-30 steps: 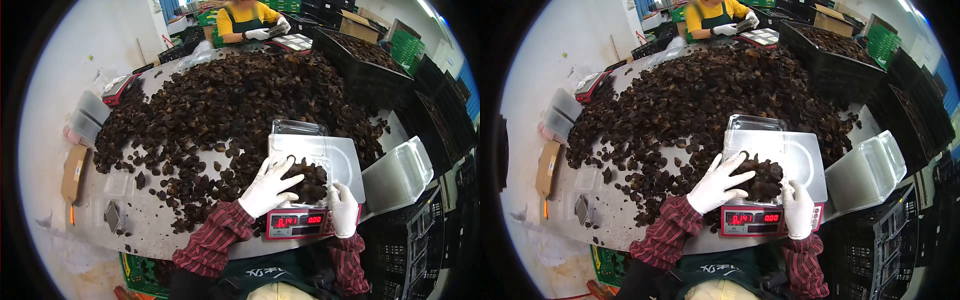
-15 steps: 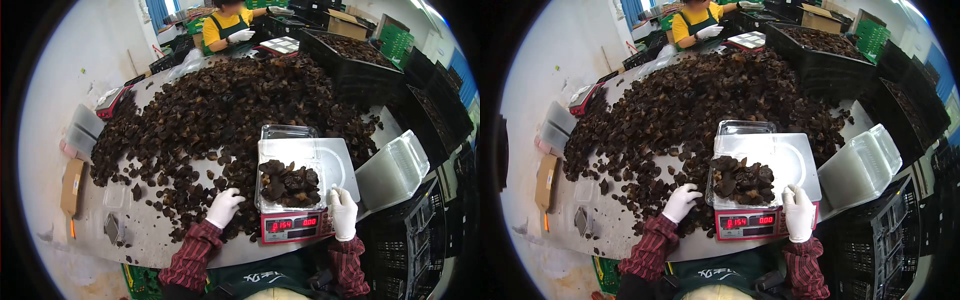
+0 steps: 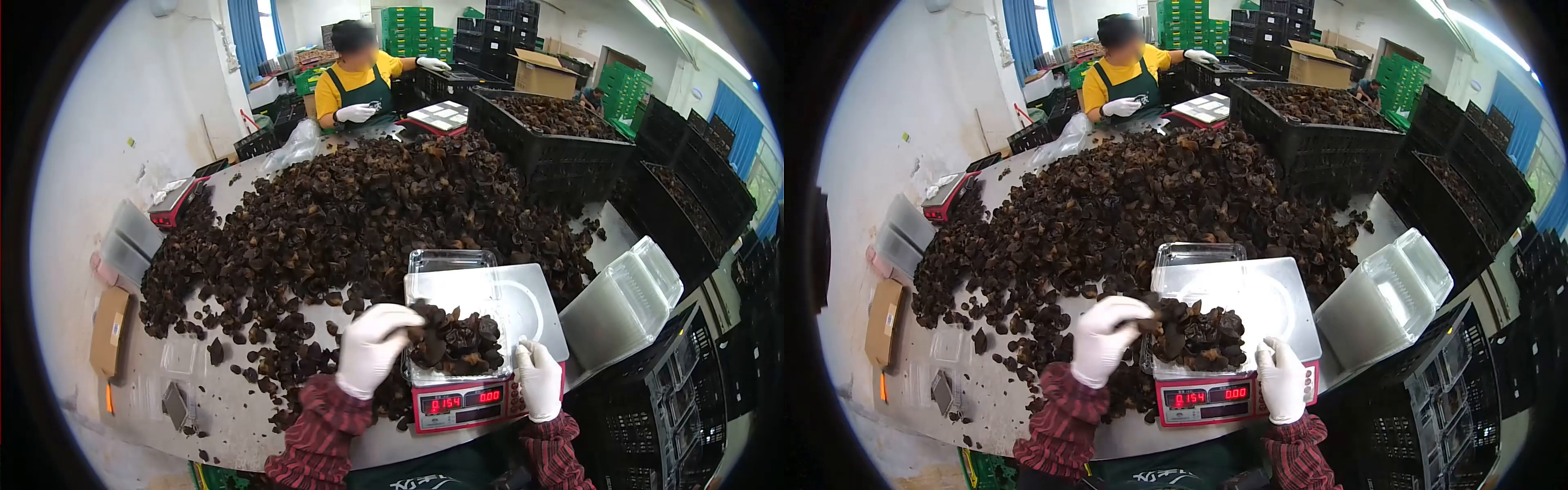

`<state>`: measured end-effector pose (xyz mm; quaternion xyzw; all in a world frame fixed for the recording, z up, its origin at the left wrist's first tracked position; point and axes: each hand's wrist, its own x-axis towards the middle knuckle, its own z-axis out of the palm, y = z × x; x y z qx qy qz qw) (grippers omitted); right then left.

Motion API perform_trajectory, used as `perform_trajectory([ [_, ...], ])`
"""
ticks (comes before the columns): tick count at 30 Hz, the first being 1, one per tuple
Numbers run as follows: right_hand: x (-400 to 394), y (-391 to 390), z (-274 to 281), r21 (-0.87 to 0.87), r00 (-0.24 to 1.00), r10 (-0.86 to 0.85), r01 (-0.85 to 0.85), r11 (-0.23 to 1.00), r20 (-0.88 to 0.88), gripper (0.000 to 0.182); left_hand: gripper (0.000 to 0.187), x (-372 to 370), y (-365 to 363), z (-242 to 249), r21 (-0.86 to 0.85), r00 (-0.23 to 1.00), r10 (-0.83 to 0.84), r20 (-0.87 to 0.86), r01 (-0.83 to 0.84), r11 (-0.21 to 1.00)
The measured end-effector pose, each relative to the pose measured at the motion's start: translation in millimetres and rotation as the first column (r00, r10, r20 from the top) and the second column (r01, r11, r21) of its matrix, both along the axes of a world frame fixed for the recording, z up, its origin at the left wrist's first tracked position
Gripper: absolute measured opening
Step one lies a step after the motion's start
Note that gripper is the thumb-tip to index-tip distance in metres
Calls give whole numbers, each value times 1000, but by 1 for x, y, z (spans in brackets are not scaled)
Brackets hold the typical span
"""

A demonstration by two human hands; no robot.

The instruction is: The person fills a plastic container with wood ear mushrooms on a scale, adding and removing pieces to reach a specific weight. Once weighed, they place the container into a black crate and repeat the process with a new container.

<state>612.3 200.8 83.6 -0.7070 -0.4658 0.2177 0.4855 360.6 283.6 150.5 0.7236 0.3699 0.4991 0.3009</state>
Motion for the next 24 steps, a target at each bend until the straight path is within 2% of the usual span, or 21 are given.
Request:
perform_trajectory([
  [1,-4,0,6,-1,999,23,-23,1000,-28,25,26,12,3,-4,55,996,-74,-48,77,996],
  [2,-7,-1,11,-3,999,22,-22,1000,-27,25,27,24,4,-7,18,984,-140,-109,142,990],
  [4,-8,-2,16,-34,999,40,-39,999,30,25,30,36,11,-22,113,926,-159,-342,208,972],
  [5,-4,-2,8,-36,999,27,-27,999,19,26,33,35,10,-24,153,920,-144,-364,212,965],
  [6,0,-2,4,-35,1000,21,-21,999,19,26,33,32,10,-23,154,919,-150,-365,218,964],
  [8,7,-5,-4,-19,999,-8,9,1000,45,26,35,22,3,-2,170,964,-148,-222,188,967],
  [9,8,-6,-4,9,999,-26,25,1000,40,26,35,15,3,3,192,971,-103,-215,145,971],
  [12,11,-5,-5,44,999,-28,27,999,35,20,26,-7,11,-2,80,996,37,-86,-30,996],
  [13,11,-6,-7,54,999,-44,44,998,9,20,24,-15,16,-8,47,992,87,-90,-83,995],
  [14,7,-7,9,-28,998,-59,58,998,-25,22,22,-22,19,-16,7,986,135,-98,-135,991],
  [16,6,-8,12,-41,990,-81,77,996,-111,20,17,-32,23,-28,-34,978,157,-136,-163,986],
  [17,4,-9,17,-32,992,-74,72,997,-99,17,17,-35,24,-34,-70,980,148,-136,-158,985],
  [18,7,-11,13,7,998,-59,59,998,5,13,17,-36,27,-42,-100,981,139,-133,-153,983],
  [21,12,-15,2,34,998,-53,54,998,-31,18,19,-37,34,-59,-71,970,172,-171,-186,980],
  [23,22,-16,-13,128,981,-106,85,988,163,24,19,-42,36,-64,-75,957,190,-218,-211,975],
  [24,26,-15,-15,228,932,-112,33,973,345,29,21,-48,39,-71,-73,938,188,-290,-217,973],
])
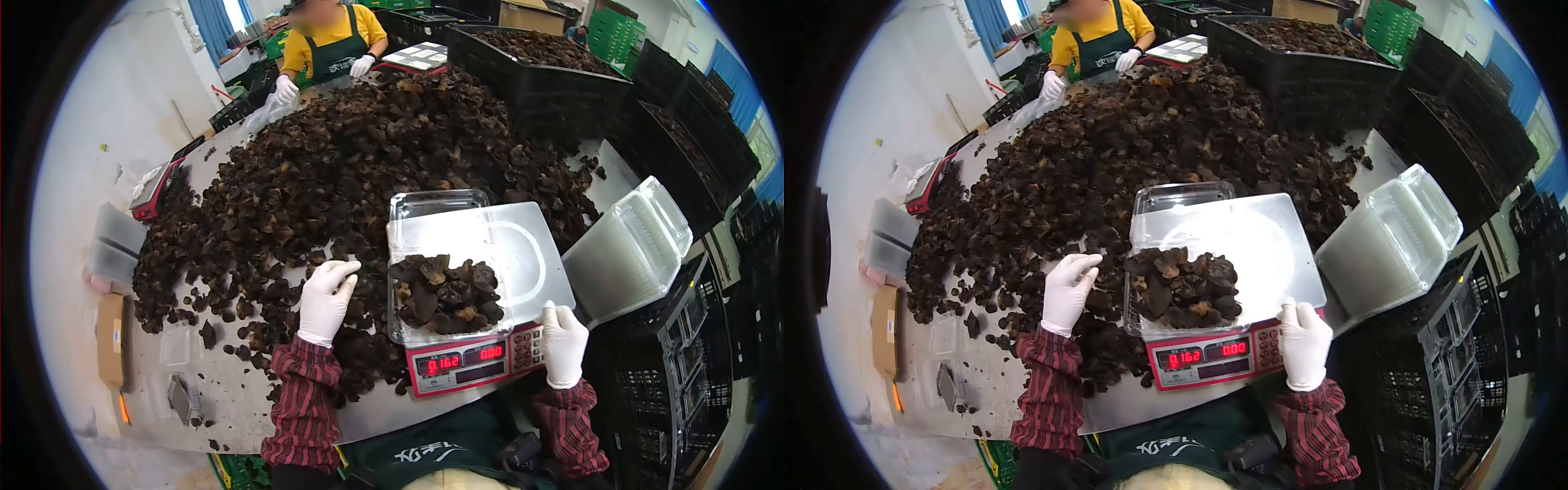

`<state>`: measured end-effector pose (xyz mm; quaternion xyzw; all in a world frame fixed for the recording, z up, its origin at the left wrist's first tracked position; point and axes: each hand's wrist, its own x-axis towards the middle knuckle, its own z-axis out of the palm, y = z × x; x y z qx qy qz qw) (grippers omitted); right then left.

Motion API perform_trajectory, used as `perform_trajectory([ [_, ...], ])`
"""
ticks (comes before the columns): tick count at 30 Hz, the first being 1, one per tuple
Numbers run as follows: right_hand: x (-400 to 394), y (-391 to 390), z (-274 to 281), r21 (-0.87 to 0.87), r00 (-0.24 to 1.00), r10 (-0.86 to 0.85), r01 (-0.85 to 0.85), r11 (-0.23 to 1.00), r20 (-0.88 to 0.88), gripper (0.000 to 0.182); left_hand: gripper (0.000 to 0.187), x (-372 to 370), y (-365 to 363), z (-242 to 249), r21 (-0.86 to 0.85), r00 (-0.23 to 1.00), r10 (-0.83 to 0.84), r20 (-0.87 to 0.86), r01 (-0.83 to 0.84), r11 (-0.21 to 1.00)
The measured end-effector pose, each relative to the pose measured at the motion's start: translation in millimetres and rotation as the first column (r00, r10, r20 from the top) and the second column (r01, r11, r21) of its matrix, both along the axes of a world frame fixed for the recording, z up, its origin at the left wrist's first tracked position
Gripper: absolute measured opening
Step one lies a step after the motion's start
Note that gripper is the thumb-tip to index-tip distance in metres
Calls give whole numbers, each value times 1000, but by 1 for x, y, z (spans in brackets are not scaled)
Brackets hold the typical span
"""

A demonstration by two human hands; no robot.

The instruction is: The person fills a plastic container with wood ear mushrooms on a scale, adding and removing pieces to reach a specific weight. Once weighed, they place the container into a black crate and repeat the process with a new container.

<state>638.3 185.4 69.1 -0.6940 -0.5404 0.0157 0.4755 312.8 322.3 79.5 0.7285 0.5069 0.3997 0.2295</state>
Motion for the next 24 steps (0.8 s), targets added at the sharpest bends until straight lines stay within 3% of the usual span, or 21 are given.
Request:
perform_trajectory([
  [2,-6,-1,14,-131,886,-107,53,990,-451,30,23,-15,6,-11,45,990,7,-144,0,999],
  [4,3,0,5,-64,977,-80,68,996,-199,30,25,-27,4,-17,-36,981,47,-188,-55,998],
  [6,8,-1,4,-145,992,-58,42,989,-113,21,33,-39,4,-25,-62,949,41,-313,-63,996],
  [8,-3,2,19,-181,976,-71,34,983,-204,20,39,-41,2,-28,-25,873,38,-487,-57,998],
  [10,-9,3,24,-230,952,-94,25,973,-292,18,43,-41,-3,-34,-76,911,-62,-408,34,997],
  [12,-11,3,25,-322,891,-137,-11,947,-433,17,41,-35,-10,-37,-100,849,-154,-505,119,988],
  [13,1,3,-1,-147,999,35,-32,989,18,17,38,-38,-9,-59,-105,817,-163,-554,126,987],
  [14,1,3,-7,-139,999,31,-27,990,23,17,33,-44,-7,-80,21,889,-110,-444,133,991],
  [16,1,6,-10,-75,989,15,-26,997,-145,26,28,-50,-1,-76,-74,992,-53,-119,45,996],
  [18,2,5,-9,-105,989,-3,-13,994,-151,26,33,-41,-3,-43,-145,981,42,191,-14,989],
  [20,-4,7,0,-105,985,43,-61,993,-167,25,35,-14,-13,4,-4,938,-1,347,3,1000],
  [22,-12,9,7,-110,968,52,-81,991,-246,26,32,19,-25,40,106,914,-103,393,66,992],
  [24,-12,12,-4,-45,994,110,-110,993,8,26,39,44,-35,64,243,973,-232,-6,226,943],
])
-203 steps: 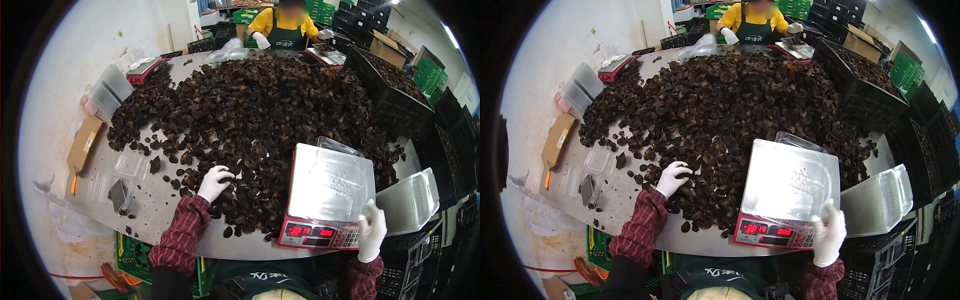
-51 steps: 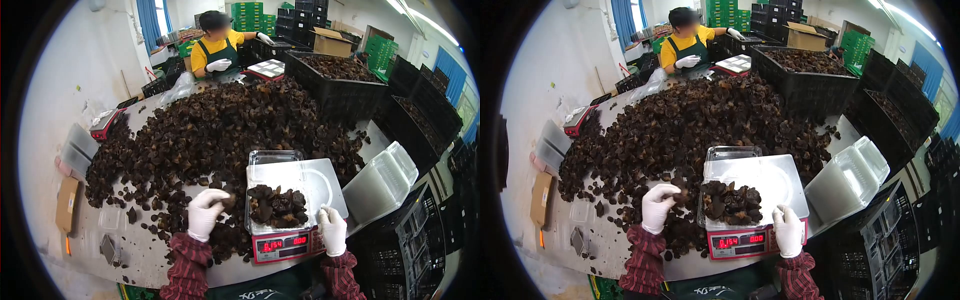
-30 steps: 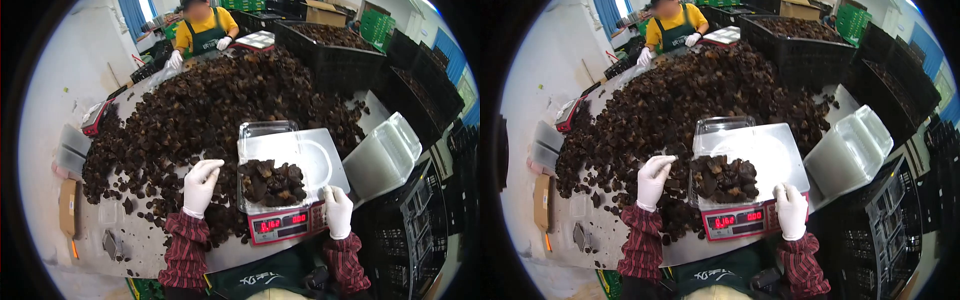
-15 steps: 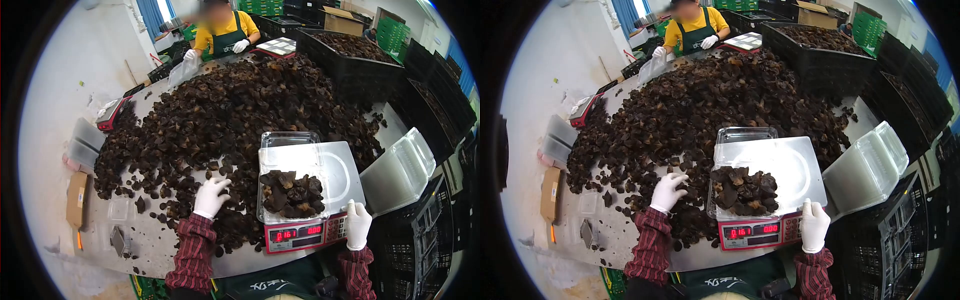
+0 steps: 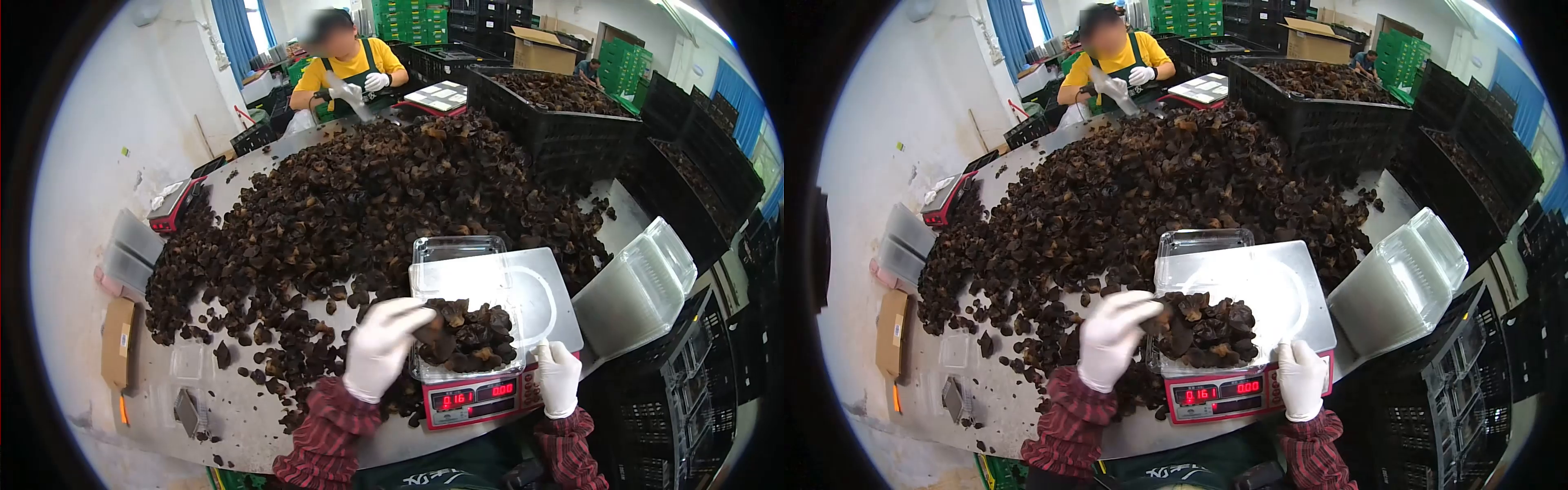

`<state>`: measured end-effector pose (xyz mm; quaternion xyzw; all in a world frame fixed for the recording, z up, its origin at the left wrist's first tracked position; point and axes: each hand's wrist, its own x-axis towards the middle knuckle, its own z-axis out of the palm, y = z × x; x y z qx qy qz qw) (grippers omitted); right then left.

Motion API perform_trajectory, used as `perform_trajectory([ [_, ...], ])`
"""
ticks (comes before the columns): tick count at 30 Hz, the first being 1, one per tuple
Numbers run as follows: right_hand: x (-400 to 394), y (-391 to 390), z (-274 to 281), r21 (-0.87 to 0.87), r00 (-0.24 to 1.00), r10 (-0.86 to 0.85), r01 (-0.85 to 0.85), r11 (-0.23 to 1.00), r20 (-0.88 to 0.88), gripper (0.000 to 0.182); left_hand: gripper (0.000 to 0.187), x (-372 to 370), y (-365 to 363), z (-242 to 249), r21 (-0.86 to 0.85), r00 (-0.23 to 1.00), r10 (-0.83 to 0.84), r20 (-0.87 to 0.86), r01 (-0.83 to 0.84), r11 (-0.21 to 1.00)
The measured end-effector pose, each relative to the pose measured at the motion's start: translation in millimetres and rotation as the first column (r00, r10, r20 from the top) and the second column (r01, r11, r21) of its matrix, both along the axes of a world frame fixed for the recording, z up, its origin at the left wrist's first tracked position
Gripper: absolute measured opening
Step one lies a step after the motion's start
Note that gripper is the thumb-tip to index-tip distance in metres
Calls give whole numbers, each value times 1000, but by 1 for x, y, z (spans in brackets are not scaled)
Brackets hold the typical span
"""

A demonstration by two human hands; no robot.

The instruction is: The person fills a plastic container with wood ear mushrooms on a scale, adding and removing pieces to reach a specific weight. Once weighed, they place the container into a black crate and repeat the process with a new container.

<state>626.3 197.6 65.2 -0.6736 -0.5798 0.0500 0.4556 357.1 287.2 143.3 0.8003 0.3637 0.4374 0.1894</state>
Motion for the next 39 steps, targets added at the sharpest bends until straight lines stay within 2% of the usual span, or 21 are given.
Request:
perform_trajectory([
  [1,-8,-1,9,-64,984,-28,17,998,-178,27,43,13,1,-8,38,990,-104,-91,108,993],
  [3,-12,-5,12,-201,987,-55,25,979,-148,17,52,22,5,-17,60,903,-279,-326,314,947],
  [6,-18,-9,14,-196,975,-80,39,980,-207,19,49,18,5,1,74,946,-289,-149,303,950],
  [10,-23,-12,24,-279,962,-98,24,960,-253,26,35,10,34,0,32,1000,25,12,-25,999],
  [12,-24,-13,27,-470,923,-121,-71,880,-366,31,29,10,62,-27,-96,983,177,-56,-182,979],
  [14,-23,-11,30,-481,886,-103,-144,865,-452,32,44,12,87,-50,-220,972,164,-169,-199,955],
  [16,-27,-8,42,-483,678,-185,-280,830,-711,31,51,17,111,-78,-545,987,68,142,21,838],
  [18,-25,-7,42,-427,640,-145,-310,850,-754,32,68,19,112,-72,-582,830,26,557,367,725],
  [20,-19,-6,31,-311,557,-35,-410,858,-830,36,66,21,98,-55,-509,600,135,789,513,691],
  [21,-17,-9,35,-268,564,12,-411,871,-826,39,53,17,86,-51,-366,682,-14,731,410,835],
  [22,-16,-10,34,-262,561,11,-403,877,-828,39,47,5,76,-54,-207,700,-212,682,463,862],
  [23,-15,-11,31,-170,390,19,-445,879,-921,40,54,-10,59,-43,-142,908,-195,370,262,954],
  [24,-13,-12,29,-70,202,29,-469,881,-979,41,59,-16,38,-32,-18,954,-211,213,220,975],
  [25,-10,-11,28,-39,138,35,-502,864,-990,37,41,-26,21,-30,39,987,-157,28,156,987],
  [26,-8,-9,30,-31,133,41,-501,865,-990,37,37,-27,-1,-30,-68,997,-70,13,71,995],
  [27,-7,-6,34,-141,298,20,-508,850,-954,34,39,-27,-15,-38,-162,999,-1,43,8,987],
  [28,-9,-6,35,-253,453,-2,-496,831,-892,30,42,-23,-30,-39,-408,991,82,108,-31,912],
  [30,-10,-2,24,-235,450,11,-486,842,-893,23,48,-18,-43,-62,-722,865,172,472,267,639],
  [32,-10,0,18,-172,329,17,-537,826,-944,21,50,-8,-51,-59,-731,754,273,598,373,571],
  [36,-6,4,21,-189,294,-10,-590,785,-956,19,44,0,-51,-54,-716,714,313,626,367,594],
  [39,-12,1,17,-175,282,-24,-524,834,-959,15,46,1,-53,-52,-693,715,276,642,386,609],
])
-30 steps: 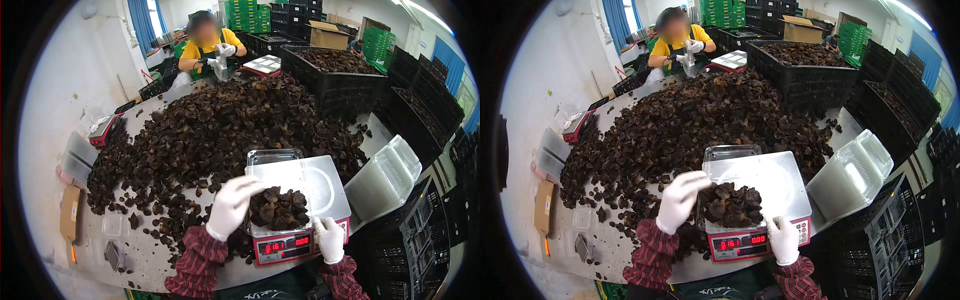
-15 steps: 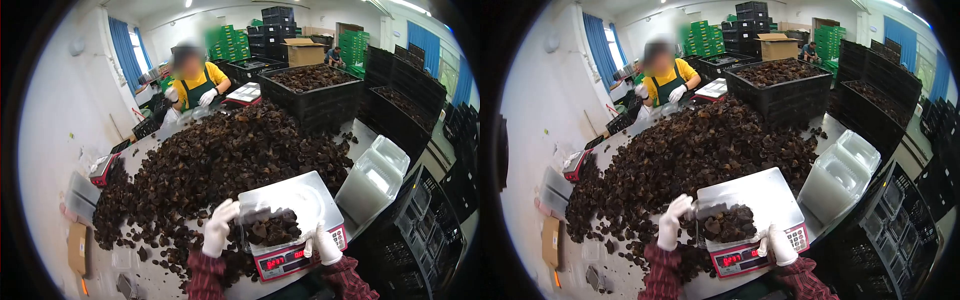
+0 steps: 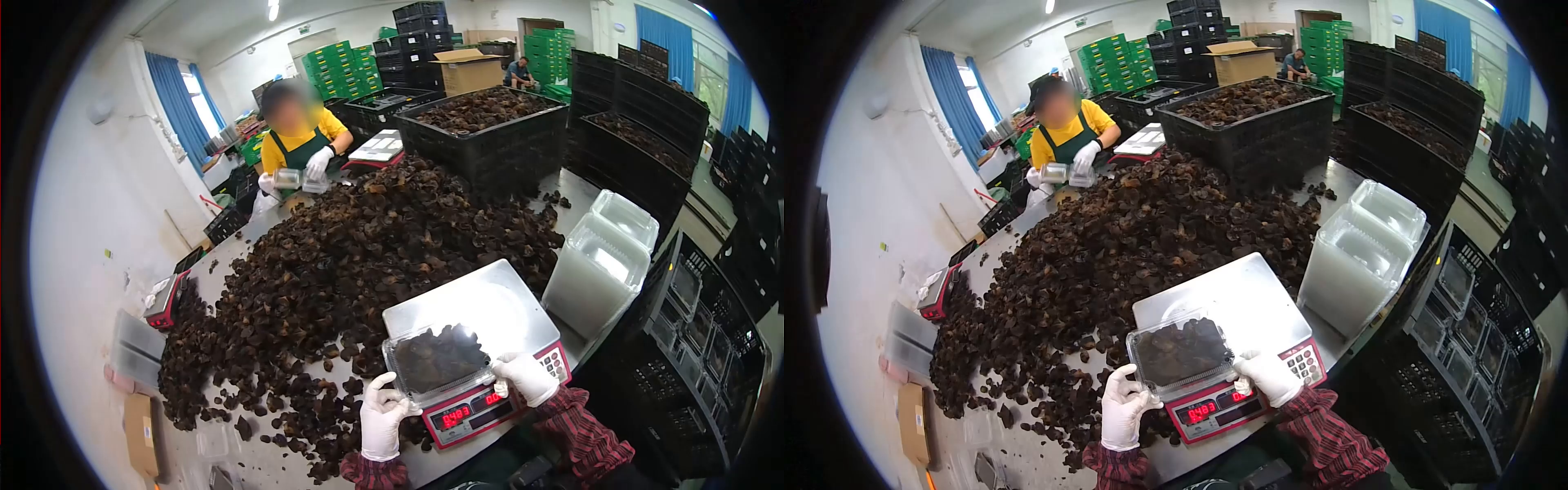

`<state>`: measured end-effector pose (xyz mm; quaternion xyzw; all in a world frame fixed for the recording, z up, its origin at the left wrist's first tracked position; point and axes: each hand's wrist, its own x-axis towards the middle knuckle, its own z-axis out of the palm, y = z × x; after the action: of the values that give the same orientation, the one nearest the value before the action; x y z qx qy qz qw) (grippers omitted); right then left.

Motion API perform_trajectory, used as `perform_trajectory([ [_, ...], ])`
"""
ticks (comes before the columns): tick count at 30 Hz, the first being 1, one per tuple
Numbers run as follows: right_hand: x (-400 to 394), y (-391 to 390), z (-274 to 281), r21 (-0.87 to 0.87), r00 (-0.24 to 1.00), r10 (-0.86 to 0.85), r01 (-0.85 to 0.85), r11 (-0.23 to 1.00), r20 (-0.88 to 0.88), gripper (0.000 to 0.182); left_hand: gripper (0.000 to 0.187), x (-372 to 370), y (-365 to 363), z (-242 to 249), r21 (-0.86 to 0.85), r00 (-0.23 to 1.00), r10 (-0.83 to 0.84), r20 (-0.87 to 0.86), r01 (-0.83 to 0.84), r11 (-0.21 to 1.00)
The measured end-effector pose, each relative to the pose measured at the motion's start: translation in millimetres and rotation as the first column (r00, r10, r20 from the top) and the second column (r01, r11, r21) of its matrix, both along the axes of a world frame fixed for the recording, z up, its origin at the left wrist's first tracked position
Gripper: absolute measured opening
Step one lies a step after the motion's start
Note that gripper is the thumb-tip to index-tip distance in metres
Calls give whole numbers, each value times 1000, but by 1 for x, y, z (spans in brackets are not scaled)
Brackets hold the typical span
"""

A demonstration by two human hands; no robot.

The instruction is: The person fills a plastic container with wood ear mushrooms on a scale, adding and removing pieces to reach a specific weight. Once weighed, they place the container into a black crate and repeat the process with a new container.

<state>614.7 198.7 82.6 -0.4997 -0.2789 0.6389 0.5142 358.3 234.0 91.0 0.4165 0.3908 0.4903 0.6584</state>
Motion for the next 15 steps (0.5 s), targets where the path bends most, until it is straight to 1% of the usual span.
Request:
perform_trajectory([
  [1,-3,-1,0,25,999,-45,45,999,13,14,47,1,-2,1,20,1000,1,-15,-1,1000],
  [2,-6,-2,1,72,995,-49,43,996,82,13,47,3,-4,2,26,1000,19,-17,-19,999],
  [3,-7,-4,4,67,993,-24,16,998,114,12,47,3,-6,2,21,1000,6,-13,-5,1000],
  [5,-13,-5,2,106,965,-88,63,992,246,12,48,3,-6,1,85,999,46,11,-47,995],
  [6,-15,-9,7,148,964,-92,56,987,249,13,49,2,-5,-2,102,998,58,-30,-54,993],
  [7,-14,-15,15,189,960,-110,61,980,257,14,50,6,-7,0,73,995,87,-40,-84,994],
  [9,-1,-34,59,150,987,-146,135,980,70,15,46,10,-20,-2,100,999,-39,-2,39,994],
  [10,16,-46,74,316,960,-219,157,936,174,10,45,11,-24,-11,113,993,-112,-29,114,987],
  [11,44,-60,86,271,943,-233,166,948,238,4,44,7,-27,-20,127,982,-178,-58,184,975],
  [12,60,-77,116,384,819,-357,184,905,449,4,40,-3,-27,-25,237,931,-329,-159,360,903],
  [13,85,-97,132,294,844,-420,331,897,332,4,31,6,-45,19,107,911,-357,-208,384,917],
  [14,108,-121,142,273,819,-566,525,806,96,5,30,8,-45,18,60,879,-417,-231,441,896],
  [15,110,-130,145,339,797,-592,528,779,118,9,30,5,-46,13,13,848,-465,-254,483,875],
])
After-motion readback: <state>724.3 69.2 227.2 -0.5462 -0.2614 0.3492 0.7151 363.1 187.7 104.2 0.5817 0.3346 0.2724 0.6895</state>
